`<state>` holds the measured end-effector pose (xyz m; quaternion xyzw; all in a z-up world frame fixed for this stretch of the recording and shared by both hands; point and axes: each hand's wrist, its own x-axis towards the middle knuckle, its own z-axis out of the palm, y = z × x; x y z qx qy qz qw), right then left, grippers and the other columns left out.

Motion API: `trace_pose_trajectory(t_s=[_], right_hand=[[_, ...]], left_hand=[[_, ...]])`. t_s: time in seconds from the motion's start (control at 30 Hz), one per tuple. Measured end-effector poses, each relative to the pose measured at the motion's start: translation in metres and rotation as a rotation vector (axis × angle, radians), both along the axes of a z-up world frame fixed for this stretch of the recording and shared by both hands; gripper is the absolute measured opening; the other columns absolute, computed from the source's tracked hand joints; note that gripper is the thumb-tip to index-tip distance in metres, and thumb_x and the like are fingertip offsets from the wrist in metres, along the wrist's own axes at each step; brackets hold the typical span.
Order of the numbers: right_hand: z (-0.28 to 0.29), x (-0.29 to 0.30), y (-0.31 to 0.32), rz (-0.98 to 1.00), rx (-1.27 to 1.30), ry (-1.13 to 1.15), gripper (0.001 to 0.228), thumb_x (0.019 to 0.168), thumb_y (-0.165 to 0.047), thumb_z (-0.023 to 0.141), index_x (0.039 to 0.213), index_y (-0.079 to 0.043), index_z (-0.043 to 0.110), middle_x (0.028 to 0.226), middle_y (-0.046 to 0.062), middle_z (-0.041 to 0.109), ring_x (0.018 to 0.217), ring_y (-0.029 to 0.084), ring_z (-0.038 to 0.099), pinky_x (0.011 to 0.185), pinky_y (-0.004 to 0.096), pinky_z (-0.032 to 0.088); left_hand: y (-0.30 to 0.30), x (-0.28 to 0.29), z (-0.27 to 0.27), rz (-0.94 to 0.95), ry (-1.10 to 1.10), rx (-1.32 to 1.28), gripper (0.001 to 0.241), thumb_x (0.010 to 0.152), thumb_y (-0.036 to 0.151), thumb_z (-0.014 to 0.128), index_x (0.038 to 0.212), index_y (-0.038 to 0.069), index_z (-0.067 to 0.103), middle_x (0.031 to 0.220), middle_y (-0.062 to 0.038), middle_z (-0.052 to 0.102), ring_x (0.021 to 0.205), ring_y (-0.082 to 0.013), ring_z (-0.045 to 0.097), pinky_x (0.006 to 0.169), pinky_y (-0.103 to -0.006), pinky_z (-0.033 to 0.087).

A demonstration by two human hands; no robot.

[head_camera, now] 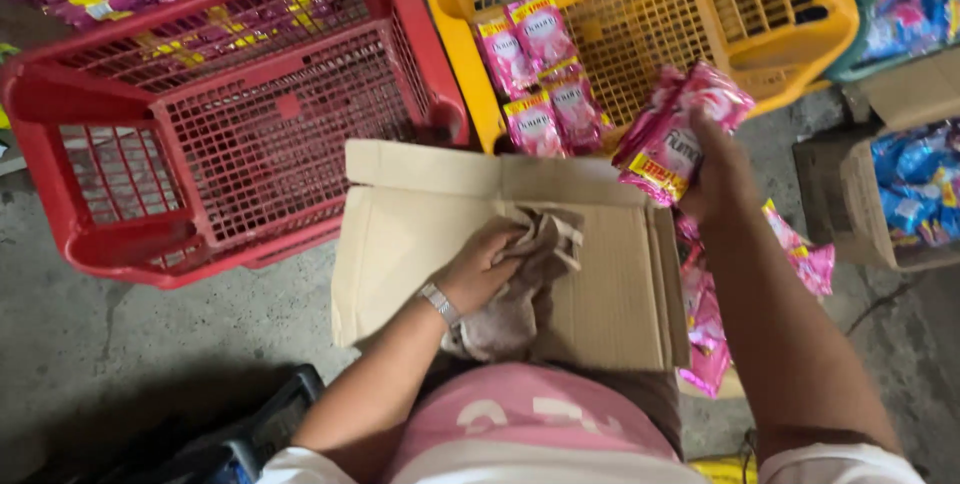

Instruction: Sorting through and wiping packets of fabric softener and placing them into a cardboard box.

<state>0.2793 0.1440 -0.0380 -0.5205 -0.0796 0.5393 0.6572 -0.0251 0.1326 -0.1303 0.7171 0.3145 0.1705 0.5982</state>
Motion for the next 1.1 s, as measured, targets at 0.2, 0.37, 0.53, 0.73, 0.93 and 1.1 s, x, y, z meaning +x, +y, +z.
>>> trace_pose_trajectory(t_s=[0.2, 0.37, 0.53, 0.73, 0.93, 1.1], right_hand=[[-0.144, 0.030, 0.094, 0.027, -0.114, -0.079, 0.032, 0.081, -0.019, 0.089, 0.106, -0.012, 0.070, 0.083, 0.012, 0.074, 0.075, 0.031, 0.079, 0.071, 0.049, 0.069], [-0.183, 0.017, 0.168, 0.327, -0.096, -0.086, 0.029, 0.092, -0.008, 0.074, 0.119, -0.007, 0.064, 0.101, 0.006, 0.074, 0.080, 0.014, 0.072, 0.066, 0.027, 0.061], [-0.209, -0.009, 0.221, 0.420, -0.174, -0.310, 0.048, 0.091, -0.010, 0.075, 0.134, -0.006, 0.056, 0.108, 0.007, 0.071, 0.087, 0.015, 0.072, 0.069, 0.026, 0.063], [-0.241, -0.025, 0.263, 0.644, -0.258, -0.796, 0.075, 0.094, -0.032, 0.074, 0.148, 0.005, 0.036, 0.136, 0.026, 0.055, 0.111, 0.030, 0.064, 0.086, 0.035, 0.060], [-0.291, -0.037, 0.269, 0.603, -0.174, -1.145, 0.062, 0.098, -0.022, 0.072, 0.148, 0.000, 0.044, 0.124, 0.019, 0.047, 0.103, 0.032, 0.058, 0.088, 0.041, 0.055], [-0.255, -0.063, 0.265, 0.614, -0.257, -1.406, 0.074, 0.101, -0.015, 0.067, 0.161, -0.021, 0.024, 0.137, 0.021, 0.049, 0.120, 0.041, 0.049, 0.096, 0.058, 0.050]], left_hand=[[0.019, 0.001, -0.014, 0.010, 0.018, 0.046, 0.050, 0.087, 0.002, 0.063, 0.137, 0.001, 0.057, 0.128, -0.029, 0.059, 0.122, -0.0511, 0.057, 0.100, -0.0587, 0.051], [0.057, 0.008, 0.042, 0.015, -0.164, -0.079, 0.038, 0.080, 0.001, 0.056, 0.117, 0.000, 0.065, 0.107, -0.014, 0.069, 0.090, -0.0275, 0.064, 0.079, -0.0361, 0.050], [0.040, -0.002, -0.018, -0.018, -0.096, -0.285, 0.046, 0.084, 0.013, 0.059, 0.129, 0.001, 0.058, 0.123, -0.015, 0.062, 0.109, -0.0279, 0.058, 0.092, -0.0355, 0.045], [0.028, -0.009, -0.039, 0.050, -0.097, -0.646, 0.053, 0.092, 0.018, 0.060, 0.142, 0.001, 0.050, 0.145, -0.013, 0.055, 0.131, -0.0240, 0.054, 0.110, -0.0339, 0.042], [0.045, -0.014, -0.029, 0.025, -0.065, -0.398, 0.050, 0.090, 0.025, 0.061, 0.133, 0.001, 0.057, 0.132, -0.017, 0.062, 0.118, -0.0315, 0.061, 0.100, -0.0406, 0.048], [0.046, -0.014, -0.028, 0.027, -0.087, -0.433, 0.047, 0.091, 0.022, 0.063, 0.133, 0.001, 0.056, 0.133, -0.016, 0.061, 0.120, -0.0302, 0.060, 0.102, -0.0398, 0.047]])
